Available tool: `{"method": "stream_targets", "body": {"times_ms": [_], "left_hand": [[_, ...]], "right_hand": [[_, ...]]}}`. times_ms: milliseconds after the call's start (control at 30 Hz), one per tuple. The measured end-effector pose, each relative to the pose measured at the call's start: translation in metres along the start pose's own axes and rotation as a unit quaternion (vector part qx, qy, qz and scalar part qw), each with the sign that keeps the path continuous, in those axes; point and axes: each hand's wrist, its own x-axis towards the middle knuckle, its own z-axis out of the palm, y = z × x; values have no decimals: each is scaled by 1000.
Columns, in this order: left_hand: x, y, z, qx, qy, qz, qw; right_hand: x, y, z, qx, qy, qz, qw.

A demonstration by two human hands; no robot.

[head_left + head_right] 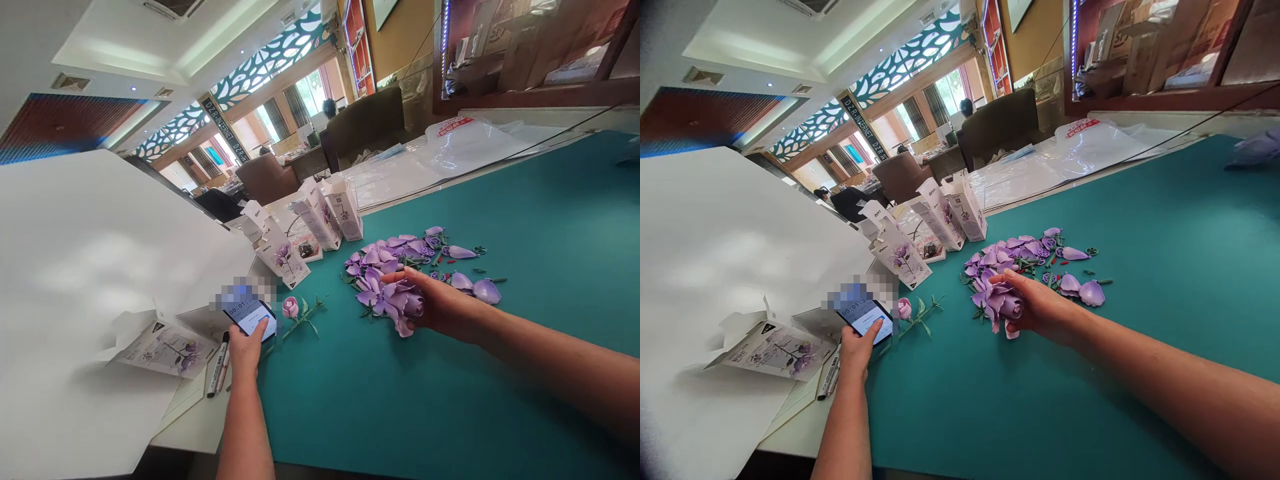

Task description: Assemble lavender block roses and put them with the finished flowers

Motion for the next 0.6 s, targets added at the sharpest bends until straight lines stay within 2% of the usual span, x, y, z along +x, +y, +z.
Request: {"method": "stream_targets", "body": {"times_ms": [233, 600], "left_hand": [[4, -6, 2, -18, 6, 5, 1000], [4, -9, 3, -132, 13, 45, 990]], "right_hand": [[-3, -1, 1, -16, -2, -4, 1000], [0, 0, -1, -9, 0, -9, 1000]]}}
